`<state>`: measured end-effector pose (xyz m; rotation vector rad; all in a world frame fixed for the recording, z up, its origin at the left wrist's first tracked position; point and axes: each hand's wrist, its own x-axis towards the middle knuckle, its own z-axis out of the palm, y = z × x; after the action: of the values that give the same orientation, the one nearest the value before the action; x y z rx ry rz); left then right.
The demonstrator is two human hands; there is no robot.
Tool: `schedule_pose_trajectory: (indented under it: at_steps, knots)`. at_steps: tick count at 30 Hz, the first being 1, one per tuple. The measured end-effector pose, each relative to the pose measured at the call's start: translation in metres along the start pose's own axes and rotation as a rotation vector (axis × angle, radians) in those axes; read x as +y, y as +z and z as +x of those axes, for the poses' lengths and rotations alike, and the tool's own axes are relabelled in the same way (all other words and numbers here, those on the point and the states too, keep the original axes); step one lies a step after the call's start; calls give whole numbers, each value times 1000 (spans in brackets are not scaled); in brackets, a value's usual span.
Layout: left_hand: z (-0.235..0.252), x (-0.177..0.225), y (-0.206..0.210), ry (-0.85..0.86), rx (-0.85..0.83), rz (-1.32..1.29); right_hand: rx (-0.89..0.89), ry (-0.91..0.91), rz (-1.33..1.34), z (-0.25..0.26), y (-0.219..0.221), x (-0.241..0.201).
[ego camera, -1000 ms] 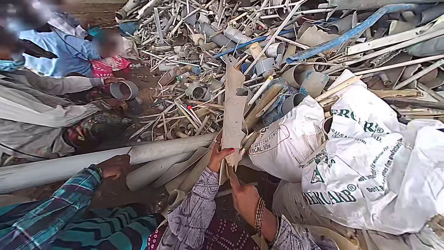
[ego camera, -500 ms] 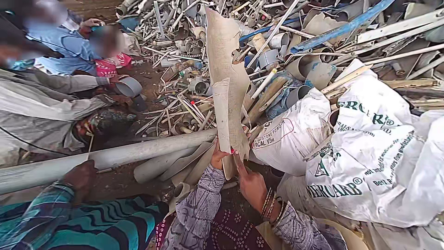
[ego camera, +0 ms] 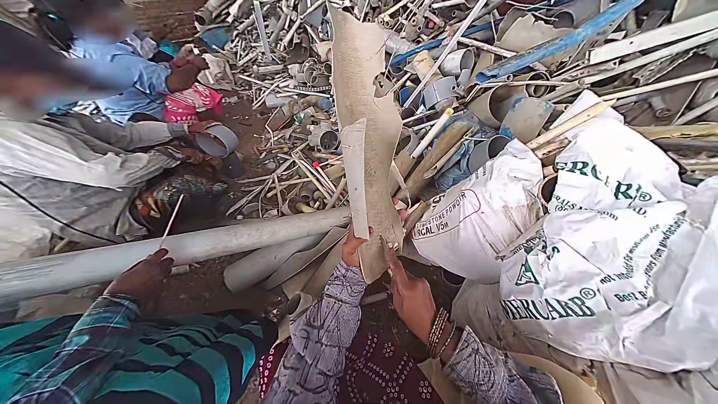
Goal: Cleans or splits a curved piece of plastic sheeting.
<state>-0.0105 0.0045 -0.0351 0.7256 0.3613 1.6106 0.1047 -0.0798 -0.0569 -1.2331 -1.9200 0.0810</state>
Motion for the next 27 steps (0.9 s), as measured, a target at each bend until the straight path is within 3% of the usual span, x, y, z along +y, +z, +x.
schedule_pose_trajectory:
  at_steps: [4,8,11,15,17,20,22,24,25,26,27]
  knots:
    - [1,17,12,67,-59,-54,14,-126,20,-14,4,-17]
    - [7,12,-2,28,-209,-194,6,-79,-47,-4,3,1]
    - [9,14,-2,16,-109,-130,-8,-180,5,-13,3,-19]
    - [11,8,-16,-48,-143,-137,-38,-48,3,12,-13,3]
    - [12,17,-2,-79,-30,-94,-35,-15,72,24,-31,8]
    - [23,19,-17,-167,-127,-53,-60,22,156,27,-47,7]
    - [22,27,-11,-171,-54,70,-239,108,131,27,-56,12]
    - [16,42,2,-173,-12,198,-611,353,183,39,-69,19]
    - [14,50,13,-170,24,275,-709,456,256,46,-71,28]
    - [11,56,21,-188,48,340,-661,538,398,46,-67,38]
    - [11,59,24,-221,60,375,-504,656,613,44,-61,43]
